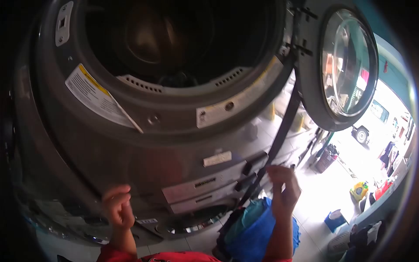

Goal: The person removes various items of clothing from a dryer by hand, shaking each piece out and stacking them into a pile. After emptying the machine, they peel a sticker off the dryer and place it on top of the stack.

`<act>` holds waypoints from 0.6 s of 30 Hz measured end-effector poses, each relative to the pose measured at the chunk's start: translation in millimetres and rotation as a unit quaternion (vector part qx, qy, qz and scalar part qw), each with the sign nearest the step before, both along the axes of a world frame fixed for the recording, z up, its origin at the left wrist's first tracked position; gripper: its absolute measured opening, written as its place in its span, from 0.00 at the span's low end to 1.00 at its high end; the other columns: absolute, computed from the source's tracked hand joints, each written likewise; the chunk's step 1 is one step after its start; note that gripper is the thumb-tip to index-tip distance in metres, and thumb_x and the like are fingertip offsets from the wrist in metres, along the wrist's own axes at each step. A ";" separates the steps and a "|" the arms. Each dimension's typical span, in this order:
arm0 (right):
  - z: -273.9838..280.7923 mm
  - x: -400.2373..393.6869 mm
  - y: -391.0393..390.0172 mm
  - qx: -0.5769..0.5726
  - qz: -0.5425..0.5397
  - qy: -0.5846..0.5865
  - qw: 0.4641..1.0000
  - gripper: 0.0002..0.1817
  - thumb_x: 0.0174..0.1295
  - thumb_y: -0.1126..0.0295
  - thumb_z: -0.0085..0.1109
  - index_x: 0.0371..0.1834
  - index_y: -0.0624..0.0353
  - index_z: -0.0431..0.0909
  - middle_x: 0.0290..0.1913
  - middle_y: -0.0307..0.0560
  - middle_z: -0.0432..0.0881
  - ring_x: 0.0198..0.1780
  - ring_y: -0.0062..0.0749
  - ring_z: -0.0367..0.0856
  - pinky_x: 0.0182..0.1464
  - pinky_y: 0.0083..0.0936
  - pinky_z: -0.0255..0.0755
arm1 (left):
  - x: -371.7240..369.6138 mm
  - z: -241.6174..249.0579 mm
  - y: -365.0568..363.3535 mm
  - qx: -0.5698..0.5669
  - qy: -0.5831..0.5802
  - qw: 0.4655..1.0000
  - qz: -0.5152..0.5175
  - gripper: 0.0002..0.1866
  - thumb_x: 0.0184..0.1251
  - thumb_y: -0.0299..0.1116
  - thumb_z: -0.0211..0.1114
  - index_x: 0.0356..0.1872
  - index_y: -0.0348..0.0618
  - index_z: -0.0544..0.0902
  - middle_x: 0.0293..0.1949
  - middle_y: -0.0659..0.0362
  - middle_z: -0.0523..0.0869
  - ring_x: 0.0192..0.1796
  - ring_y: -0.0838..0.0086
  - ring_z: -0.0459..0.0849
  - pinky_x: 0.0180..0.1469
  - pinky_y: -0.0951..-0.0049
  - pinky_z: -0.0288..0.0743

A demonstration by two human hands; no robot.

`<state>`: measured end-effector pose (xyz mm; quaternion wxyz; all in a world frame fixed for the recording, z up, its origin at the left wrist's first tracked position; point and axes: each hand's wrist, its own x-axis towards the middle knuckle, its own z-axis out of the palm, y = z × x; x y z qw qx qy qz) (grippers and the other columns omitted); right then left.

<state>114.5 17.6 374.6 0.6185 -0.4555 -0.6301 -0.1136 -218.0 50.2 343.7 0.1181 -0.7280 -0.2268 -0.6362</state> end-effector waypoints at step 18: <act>-37.3 27.3 137.5 0.059 -0.103 0.266 0.957 0.06 0.56 0.74 0.43 0.32 0.59 0.71 0.44 0.46 0.74 0.41 0.23 0.71 0.32 0.13 0.63 | -22.0 9.5 42.7 0.008 -0.011 0.960 0.278 0.04 0.57 0.33 0.50 0.31 0.47 0.69 0.37 0.57 0.68 0.38 0.68 0.65 0.39 0.69 0.60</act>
